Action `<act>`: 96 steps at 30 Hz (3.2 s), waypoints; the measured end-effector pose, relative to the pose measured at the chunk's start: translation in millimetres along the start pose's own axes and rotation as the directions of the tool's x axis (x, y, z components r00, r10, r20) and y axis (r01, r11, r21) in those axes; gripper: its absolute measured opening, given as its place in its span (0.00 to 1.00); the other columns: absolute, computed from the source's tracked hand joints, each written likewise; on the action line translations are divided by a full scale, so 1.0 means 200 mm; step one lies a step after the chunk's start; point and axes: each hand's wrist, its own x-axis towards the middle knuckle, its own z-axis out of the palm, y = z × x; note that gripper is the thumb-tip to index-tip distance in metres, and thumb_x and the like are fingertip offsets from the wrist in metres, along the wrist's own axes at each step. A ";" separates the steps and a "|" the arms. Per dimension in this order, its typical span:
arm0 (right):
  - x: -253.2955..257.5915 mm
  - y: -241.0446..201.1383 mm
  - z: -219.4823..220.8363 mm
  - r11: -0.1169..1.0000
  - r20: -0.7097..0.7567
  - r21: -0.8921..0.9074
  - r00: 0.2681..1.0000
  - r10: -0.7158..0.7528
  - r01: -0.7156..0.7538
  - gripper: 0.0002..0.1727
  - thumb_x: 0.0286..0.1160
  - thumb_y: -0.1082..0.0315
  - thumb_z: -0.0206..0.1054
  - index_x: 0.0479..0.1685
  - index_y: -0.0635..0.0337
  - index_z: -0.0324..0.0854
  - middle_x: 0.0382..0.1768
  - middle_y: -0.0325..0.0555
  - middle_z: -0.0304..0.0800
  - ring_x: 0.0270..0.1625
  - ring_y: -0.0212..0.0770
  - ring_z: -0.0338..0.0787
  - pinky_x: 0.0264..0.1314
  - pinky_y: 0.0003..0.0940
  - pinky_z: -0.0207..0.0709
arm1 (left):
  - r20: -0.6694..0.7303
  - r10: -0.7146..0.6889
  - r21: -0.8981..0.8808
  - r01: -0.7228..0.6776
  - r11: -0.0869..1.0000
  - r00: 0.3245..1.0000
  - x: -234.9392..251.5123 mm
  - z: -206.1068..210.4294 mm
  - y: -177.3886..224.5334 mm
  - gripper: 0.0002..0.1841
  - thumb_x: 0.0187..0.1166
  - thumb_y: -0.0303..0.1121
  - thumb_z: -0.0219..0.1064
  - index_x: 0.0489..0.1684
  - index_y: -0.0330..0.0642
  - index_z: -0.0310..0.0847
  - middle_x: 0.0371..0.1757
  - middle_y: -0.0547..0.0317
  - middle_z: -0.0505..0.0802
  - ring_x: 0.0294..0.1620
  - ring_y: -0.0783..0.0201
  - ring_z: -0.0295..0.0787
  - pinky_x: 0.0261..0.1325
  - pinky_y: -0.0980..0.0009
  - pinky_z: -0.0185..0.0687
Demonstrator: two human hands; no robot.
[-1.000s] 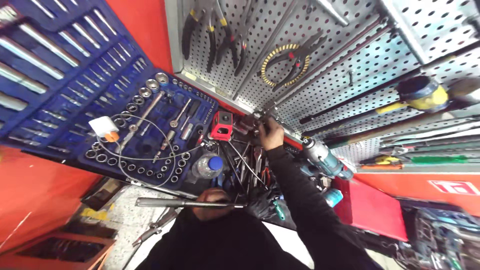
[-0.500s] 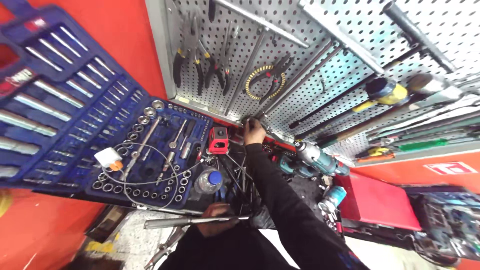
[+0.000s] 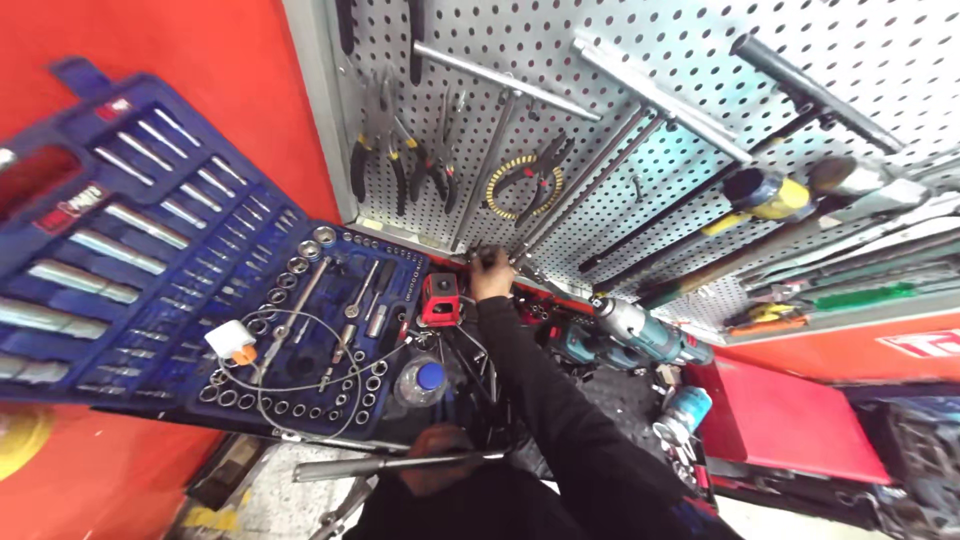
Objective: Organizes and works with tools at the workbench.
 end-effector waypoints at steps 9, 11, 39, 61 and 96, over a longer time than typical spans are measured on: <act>-0.01 0.04 -0.03 0.998 0.057 0.054 0.998 -0.040 0.037 0.27 0.71 0.61 0.72 0.72 0.50 0.81 0.47 0.48 0.97 0.50 0.49 0.96 0.59 0.56 0.87 | -0.035 -0.047 0.053 0.049 0.997 0.998 0.01 0.02 0.04 0.11 0.69 0.41 0.82 0.34 0.44 0.95 0.40 0.60 0.98 0.47 0.69 0.95 0.59 0.69 0.91; -0.03 0.02 -0.04 0.998 0.076 0.068 0.997 -0.018 0.013 0.28 0.67 0.59 0.74 0.72 0.48 0.80 0.47 0.46 0.97 0.50 0.48 0.96 0.57 0.57 0.87 | -0.037 -0.076 0.041 0.077 0.996 0.996 0.00 0.02 0.04 0.11 0.68 0.42 0.83 0.34 0.44 0.94 0.40 0.61 0.98 0.47 0.69 0.95 0.58 0.68 0.92; -0.11 0.03 -0.01 0.998 0.036 0.060 0.999 0.005 -0.007 0.17 0.75 0.55 0.72 0.55 0.56 0.87 0.39 0.45 0.94 0.44 0.46 0.94 0.54 0.53 0.86 | 0.004 -0.117 0.061 0.117 0.991 0.993 0.01 0.00 0.07 0.11 0.67 0.41 0.84 0.34 0.43 0.95 0.41 0.60 0.98 0.49 0.68 0.95 0.60 0.68 0.91; -0.20 0.48 -0.07 0.911 0.627 -0.218 0.766 -0.143 0.349 0.24 0.75 0.65 0.66 0.72 0.45 0.85 0.74 0.52 0.84 0.79 0.58 0.79 0.80 0.60 0.71 | 0.070 -0.128 0.104 0.120 0.987 0.989 0.02 -0.02 0.06 0.12 0.69 0.41 0.82 0.37 0.41 0.95 0.41 0.57 0.98 0.47 0.67 0.95 0.59 0.66 0.92; -0.05 0.22 -0.01 0.997 -0.056 -0.009 0.995 -0.078 0.077 0.18 0.78 0.58 0.69 0.64 0.46 0.89 0.58 0.51 0.91 0.49 0.52 0.94 0.52 0.56 0.88 | 0.031 -0.107 0.131 0.102 0.986 0.994 0.03 -0.01 0.06 0.12 0.65 0.39 0.84 0.34 0.40 0.94 0.39 0.58 0.98 0.45 0.69 0.96 0.55 0.70 0.93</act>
